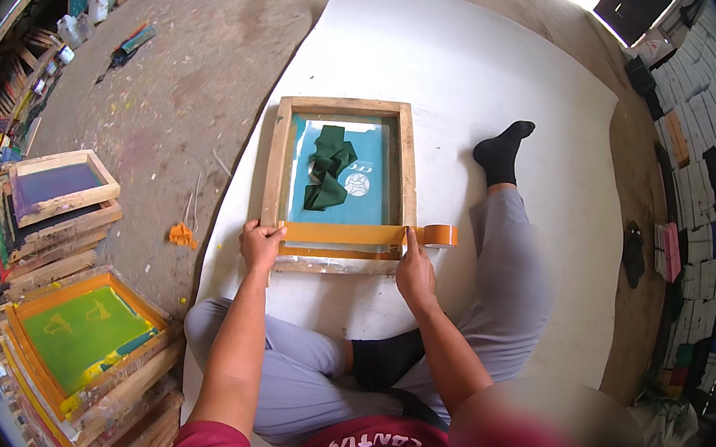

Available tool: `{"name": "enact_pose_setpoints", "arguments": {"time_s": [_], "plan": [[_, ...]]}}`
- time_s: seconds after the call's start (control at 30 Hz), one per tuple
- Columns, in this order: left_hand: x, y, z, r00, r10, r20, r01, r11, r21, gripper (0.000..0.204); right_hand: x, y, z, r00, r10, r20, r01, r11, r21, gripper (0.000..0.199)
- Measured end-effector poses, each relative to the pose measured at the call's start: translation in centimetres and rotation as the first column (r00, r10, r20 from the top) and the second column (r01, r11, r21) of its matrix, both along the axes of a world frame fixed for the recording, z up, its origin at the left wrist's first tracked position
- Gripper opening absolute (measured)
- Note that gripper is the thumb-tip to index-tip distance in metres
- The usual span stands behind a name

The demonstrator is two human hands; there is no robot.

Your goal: The person sits on the floor and wipes the surface of a screen printing frame with a green cloth. They then apply masking tape to the edges of the frame, pressing it down firmly. The person repeats this process on a second frame with a different design.

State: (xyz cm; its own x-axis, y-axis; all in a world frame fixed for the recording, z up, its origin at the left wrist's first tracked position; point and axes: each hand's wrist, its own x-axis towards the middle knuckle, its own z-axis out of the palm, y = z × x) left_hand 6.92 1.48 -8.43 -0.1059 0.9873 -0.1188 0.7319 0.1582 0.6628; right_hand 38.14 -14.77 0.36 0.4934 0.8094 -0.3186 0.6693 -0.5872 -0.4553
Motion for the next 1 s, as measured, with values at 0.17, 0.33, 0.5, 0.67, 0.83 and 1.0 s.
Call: {"name": "enact_pose_setpoints", "arguments": {"time_s": [0.17,0.33,0.5,0.67,0.83,1.0], "plan": [[0.4,0.0,0.2,1.000,0.006,-0.002,-0.006,1.000,-0.019,0.029,-0.2,-0.2,-0.7,0.998,-0.004,0.061,0.003,1.000,0.009,0.071],[0.3,0.0,-0.1,1.000,0.024,0.008,-0.024,1.000,-0.018,0.028,-1.0,-0.7,-0.2,0.995,0.017,0.102,-0.017,1.000,-0.002,0.073],[0.5,0.0,0.4,1.000,0.022,-0.010,-0.022,0.999,-0.030,0.028,-1.4,-1.5,0.5,0.995,0.031,0.092,-0.026,0.998,-0.055,0.074],[0.6,0.0,0.5,1.000,0.014,-0.001,-0.014,0.999,-0.032,0.028,-1.8,-3.0,0.2,0.995,0.041,0.087,-0.036,0.997,-0.067,0.073],[0.8,0.0,0.7,1.000,0.014,0.002,-0.014,0.999,-0.036,0.028,-1.5,-4.1,0.1,0.995,0.039,0.089,-0.035,0.998,-0.048,0.072],[0.5,0.2,0.1,1.000,0.012,-0.011,-0.012,0.999,-0.041,0.029,0.3,-4.1,1.5,0.992,-0.088,0.089,0.072,0.983,0.170,0.061]]}}
